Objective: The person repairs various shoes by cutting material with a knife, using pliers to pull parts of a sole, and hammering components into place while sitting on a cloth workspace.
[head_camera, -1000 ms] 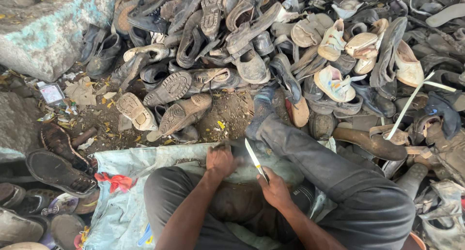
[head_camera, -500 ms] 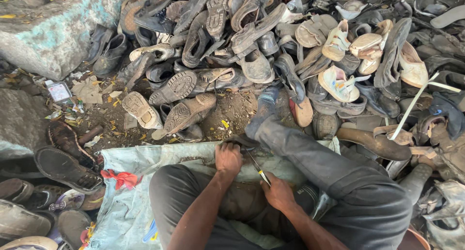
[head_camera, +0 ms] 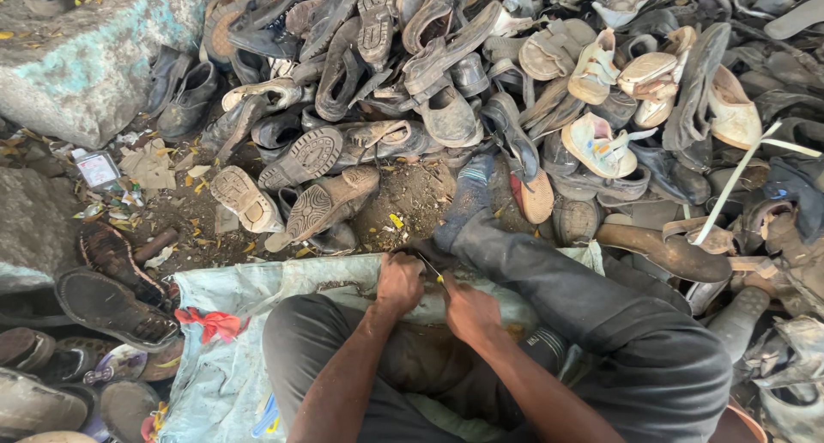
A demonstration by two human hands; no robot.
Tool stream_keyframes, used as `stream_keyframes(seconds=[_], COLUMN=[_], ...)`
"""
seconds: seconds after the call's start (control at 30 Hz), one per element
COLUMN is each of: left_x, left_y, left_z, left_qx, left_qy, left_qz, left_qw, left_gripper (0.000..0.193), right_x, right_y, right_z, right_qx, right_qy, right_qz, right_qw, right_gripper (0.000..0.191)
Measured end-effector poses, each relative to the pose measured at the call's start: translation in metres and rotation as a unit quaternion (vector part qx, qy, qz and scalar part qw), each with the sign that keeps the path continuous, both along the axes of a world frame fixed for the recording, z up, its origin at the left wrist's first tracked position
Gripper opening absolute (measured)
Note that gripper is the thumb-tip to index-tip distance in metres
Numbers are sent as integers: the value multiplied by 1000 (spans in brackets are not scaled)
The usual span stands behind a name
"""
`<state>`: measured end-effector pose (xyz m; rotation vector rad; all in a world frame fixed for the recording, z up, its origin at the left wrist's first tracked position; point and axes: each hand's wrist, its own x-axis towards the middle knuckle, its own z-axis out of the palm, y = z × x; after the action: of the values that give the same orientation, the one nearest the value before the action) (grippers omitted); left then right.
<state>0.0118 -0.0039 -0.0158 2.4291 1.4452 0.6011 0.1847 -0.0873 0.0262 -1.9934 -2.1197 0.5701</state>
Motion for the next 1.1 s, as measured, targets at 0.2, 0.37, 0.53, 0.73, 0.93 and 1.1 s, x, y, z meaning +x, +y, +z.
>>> stream_keyframes(seconds=[0.2, 0.37, 0.53, 0.73, 0.93, 1.1], left_x=[-11, -13, -18, -22, -24, -19], left_y=[5, 9, 11, 14, 6, -4], left_z=[-9, -16, -15, -3, 24, 30], left_qx=[-1, -16, 14, -30, -65, 50], left_qy=[-113, -148, -150, -203, -153, 135], left_qz=[-20, -44, -62, -47, -82, -104], left_qw=[993, 988, 987, 978, 983, 984], left_gripper=[5, 6, 5, 7, 43, 43], right_x=[9, 15, 3, 13, 17, 21], right_y=[-18, -36, -7, -29, -29, -18], right_z=[4, 4, 0, -6, -16, -18], right_qx=[6, -61, -59, -70, -60, -37], right_qy=[-54, -77, -80, -27, 80, 185], right_qz=[36, 27, 53, 10, -61, -66], right_qw=[998, 995, 994, 997, 993, 980], right_gripper=[66, 73, 71, 73, 51, 45])
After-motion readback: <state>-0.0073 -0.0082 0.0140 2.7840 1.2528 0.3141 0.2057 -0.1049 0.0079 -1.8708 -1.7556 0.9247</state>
